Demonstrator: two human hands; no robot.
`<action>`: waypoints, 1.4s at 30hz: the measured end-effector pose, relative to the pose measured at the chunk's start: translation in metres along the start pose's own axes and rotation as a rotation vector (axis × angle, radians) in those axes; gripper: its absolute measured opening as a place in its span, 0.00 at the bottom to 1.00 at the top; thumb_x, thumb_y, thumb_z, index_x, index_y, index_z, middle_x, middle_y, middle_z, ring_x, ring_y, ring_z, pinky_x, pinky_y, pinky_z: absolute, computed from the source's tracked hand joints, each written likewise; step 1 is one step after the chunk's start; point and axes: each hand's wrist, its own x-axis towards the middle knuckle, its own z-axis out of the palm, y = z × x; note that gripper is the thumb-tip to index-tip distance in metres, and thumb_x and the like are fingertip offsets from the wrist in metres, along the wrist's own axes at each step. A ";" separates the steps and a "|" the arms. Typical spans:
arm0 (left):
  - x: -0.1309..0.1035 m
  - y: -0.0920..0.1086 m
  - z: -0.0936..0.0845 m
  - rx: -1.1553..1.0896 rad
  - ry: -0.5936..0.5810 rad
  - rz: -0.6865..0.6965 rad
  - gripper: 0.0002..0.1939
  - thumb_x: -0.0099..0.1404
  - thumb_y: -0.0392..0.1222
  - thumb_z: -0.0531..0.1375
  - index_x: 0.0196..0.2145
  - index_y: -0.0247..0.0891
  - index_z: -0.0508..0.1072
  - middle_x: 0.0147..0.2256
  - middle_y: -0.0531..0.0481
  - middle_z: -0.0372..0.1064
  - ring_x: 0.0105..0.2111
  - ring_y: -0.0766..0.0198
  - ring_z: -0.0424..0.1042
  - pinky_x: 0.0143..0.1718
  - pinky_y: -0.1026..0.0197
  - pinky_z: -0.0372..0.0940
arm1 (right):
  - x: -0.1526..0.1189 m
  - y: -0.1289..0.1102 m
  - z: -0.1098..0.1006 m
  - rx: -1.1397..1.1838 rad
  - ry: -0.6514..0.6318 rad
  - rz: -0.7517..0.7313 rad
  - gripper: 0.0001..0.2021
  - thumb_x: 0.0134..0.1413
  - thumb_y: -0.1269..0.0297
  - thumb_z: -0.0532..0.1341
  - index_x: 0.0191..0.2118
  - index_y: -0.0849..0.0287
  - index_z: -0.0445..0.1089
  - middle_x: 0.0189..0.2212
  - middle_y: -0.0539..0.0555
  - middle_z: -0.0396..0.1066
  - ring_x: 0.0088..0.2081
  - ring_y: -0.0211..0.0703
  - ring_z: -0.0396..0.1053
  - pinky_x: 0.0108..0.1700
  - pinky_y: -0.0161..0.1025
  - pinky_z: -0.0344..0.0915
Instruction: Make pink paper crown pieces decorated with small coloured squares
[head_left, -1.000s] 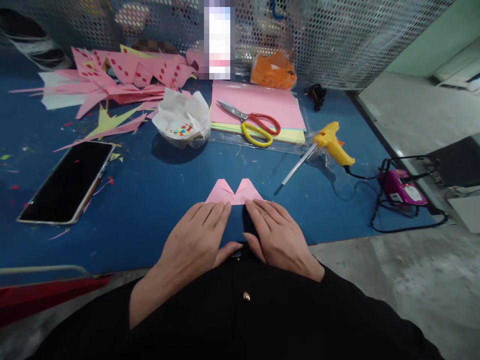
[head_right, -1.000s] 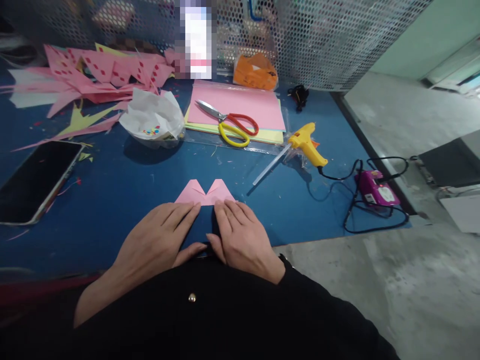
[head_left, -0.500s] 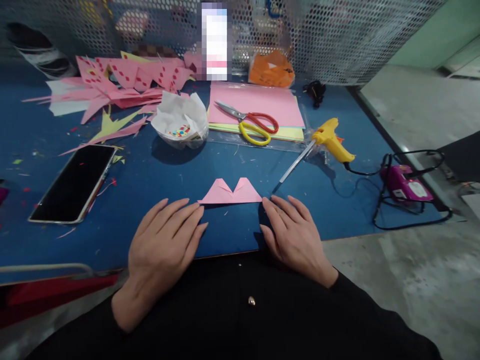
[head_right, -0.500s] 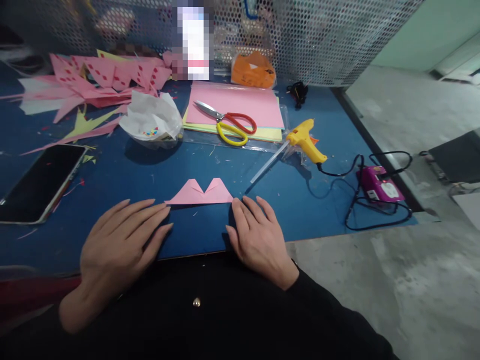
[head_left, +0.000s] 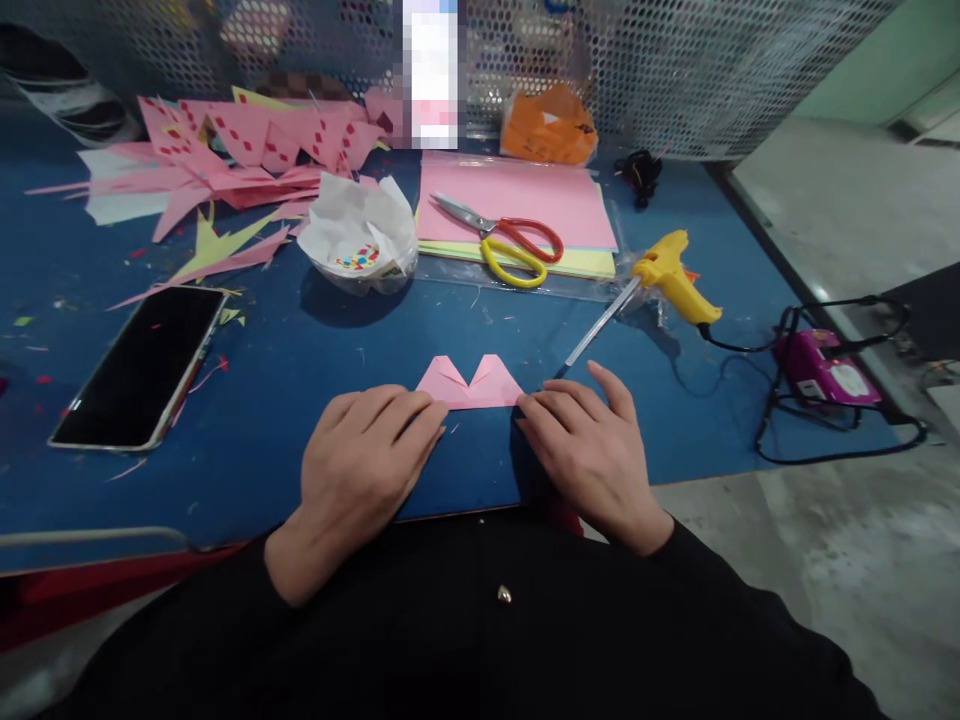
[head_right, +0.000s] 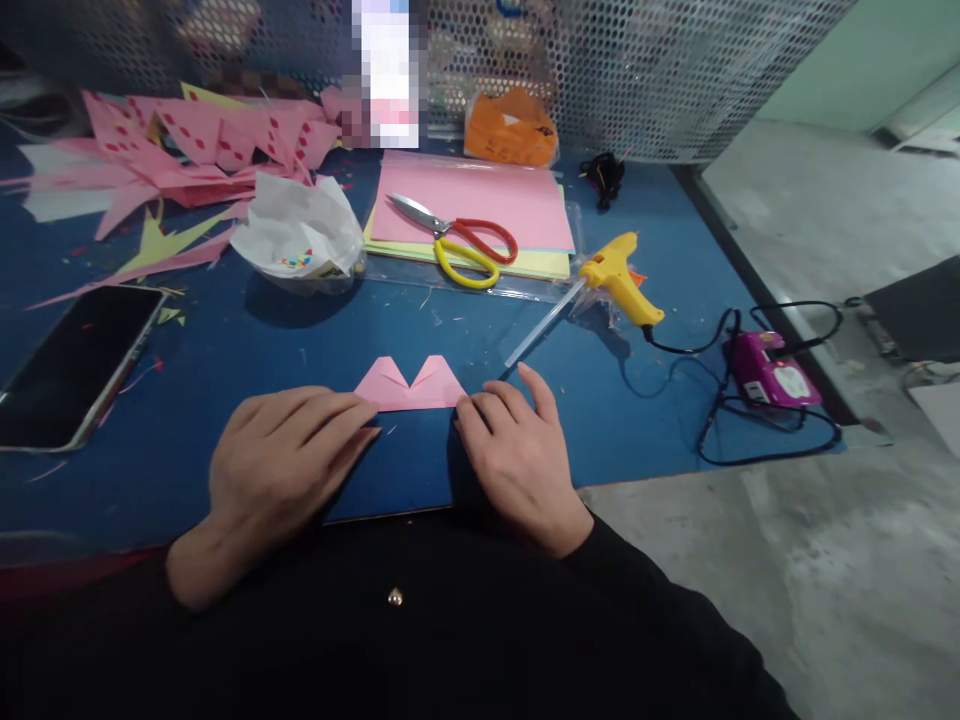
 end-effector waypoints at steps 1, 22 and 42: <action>0.001 -0.001 0.002 -0.021 -0.049 0.013 0.06 0.69 0.33 0.61 0.44 0.35 0.76 0.39 0.46 0.80 0.40 0.54 0.76 0.38 0.53 0.64 | 0.001 0.000 0.001 0.000 0.001 0.002 0.08 0.68 0.69 0.57 0.45 0.56 0.75 0.38 0.51 0.80 0.47 0.46 0.74 0.64 0.54 0.56; 0.017 -0.002 0.013 -0.106 -0.146 -0.013 0.12 0.74 0.36 0.54 0.35 0.38 0.76 0.32 0.49 0.77 0.32 0.56 0.74 0.34 0.53 0.61 | 0.026 -0.017 0.020 0.111 0.052 -0.032 0.08 0.65 0.71 0.59 0.38 0.55 0.76 0.34 0.49 0.78 0.43 0.42 0.70 0.61 0.46 0.54; 0.020 -0.005 0.021 -0.330 -0.241 -0.224 0.11 0.74 0.37 0.53 0.37 0.37 0.75 0.39 0.44 0.76 0.40 0.54 0.72 0.40 0.52 0.65 | 0.036 -0.027 0.023 0.280 -0.066 0.203 0.10 0.68 0.67 0.56 0.36 0.56 0.74 0.33 0.53 0.74 0.38 0.46 0.66 0.42 0.44 0.58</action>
